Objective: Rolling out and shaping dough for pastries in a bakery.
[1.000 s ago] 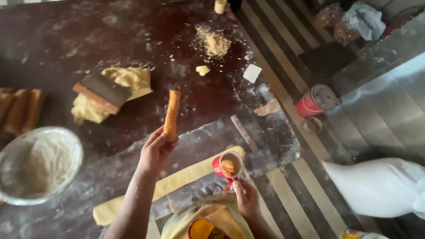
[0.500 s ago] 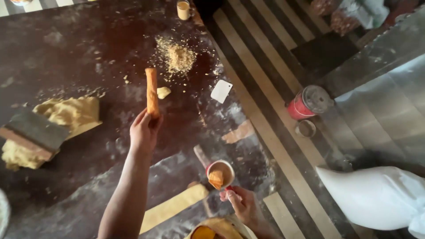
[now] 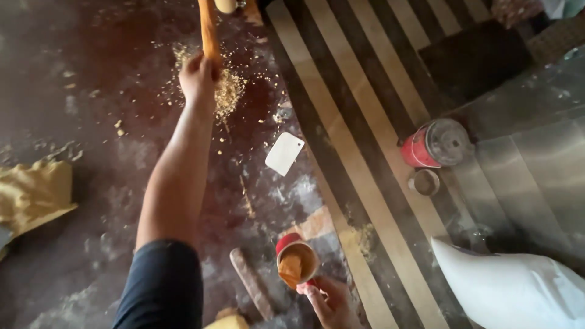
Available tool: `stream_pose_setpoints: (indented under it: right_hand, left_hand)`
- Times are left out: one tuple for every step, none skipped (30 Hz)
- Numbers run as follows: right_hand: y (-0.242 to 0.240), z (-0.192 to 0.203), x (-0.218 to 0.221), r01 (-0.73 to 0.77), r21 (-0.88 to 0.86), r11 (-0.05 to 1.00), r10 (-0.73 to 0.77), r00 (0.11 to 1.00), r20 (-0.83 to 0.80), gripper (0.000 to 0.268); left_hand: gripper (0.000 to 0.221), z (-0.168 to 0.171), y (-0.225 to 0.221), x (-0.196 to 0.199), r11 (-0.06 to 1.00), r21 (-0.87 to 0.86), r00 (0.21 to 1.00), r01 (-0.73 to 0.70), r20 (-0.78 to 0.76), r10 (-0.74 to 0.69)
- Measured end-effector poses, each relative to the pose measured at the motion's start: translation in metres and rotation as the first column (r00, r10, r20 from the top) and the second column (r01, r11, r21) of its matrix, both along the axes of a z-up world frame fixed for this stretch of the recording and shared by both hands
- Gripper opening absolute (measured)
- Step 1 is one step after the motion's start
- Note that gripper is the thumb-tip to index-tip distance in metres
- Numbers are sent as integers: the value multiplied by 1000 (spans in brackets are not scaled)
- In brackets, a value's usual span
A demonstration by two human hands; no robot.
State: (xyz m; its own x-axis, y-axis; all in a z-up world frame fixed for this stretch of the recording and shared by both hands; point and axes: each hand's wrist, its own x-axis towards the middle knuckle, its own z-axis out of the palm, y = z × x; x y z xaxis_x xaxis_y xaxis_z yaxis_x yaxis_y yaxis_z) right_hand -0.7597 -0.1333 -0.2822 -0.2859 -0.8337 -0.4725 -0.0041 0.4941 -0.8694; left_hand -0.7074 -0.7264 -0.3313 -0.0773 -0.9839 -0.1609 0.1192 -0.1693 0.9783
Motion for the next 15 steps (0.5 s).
stream_pose_setpoints:
  right_hand:
    - [1,-13,1,46,-88,995,-44,999,31,25]
    - [2,-28,-1,90,-176,980,-81,995,61,24]
    - [1,-32,-2,88,-170,982,-78,995,63,24]
    - [-2,-37,0,155,-158,975,-151,988,36,23]
    - [-4,-41,2,221,-147,964,-222,975,9,22]
    - [-2,-53,1,227,-143,963,-228,974,13,22]
    - [0,-65,1,216,-113,970,-214,976,24,22]
    - [3,-76,2,202,-83,976,-200,979,37,22]
    - [5,-87,2,206,-79,975,-203,978,41,22]
    - [8,-97,-1,180,-38,983,-178,983,51,23]
    - [11,-106,-4,153,3,988,-153,986,63,23]
    - [8,-103,-5,157,4,988,-157,986,64,23]
    - [5,-100,-5,149,-28,988,-149,989,19,23]
    - [3,-95,-6,136,-59,989,-137,990,-27,24]
    - [6,-99,-4,135,-58,989,-137,990,-27,24]
  left_hand:
    - [14,-1,-20,-14,999,-45,1000,9,-11,-10]
    - [18,-2,-40,-29,996,-92,1000,13,-26,-16]
    - [18,-16,-61,-37,996,-86,1000,11,-24,-13]
    - [18,-28,-83,-49,994,-110,996,-11,-91,1]
    - [19,-39,-105,-61,991,-132,987,-34,-159,12]
    - [19,-47,-119,-69,991,-129,988,-28,-154,8]
    - [21,-53,-132,-77,992,-123,980,-27,-200,2]
    - [23,-60,-144,-82,993,-117,969,-28,-246,-1]
    - [23,-67,-150,-85,993,-114,971,-24,-241,-4]
    - [23,-74,-157,-91,997,-73,969,-37,-248,18]
    - [22,-80,-162,-95,998,-31,967,-49,-253,40]
    - [22,-82,-160,-94,999,-29,967,-45,-252,36]
    - [23,-83,-157,-93,998,-56,975,-31,-221,18]
    - [24,-82,-154,-90,996,-83,982,-20,-189,4]
    - [24,-73,-145,-87,996,-82,982,-20,-188,4]
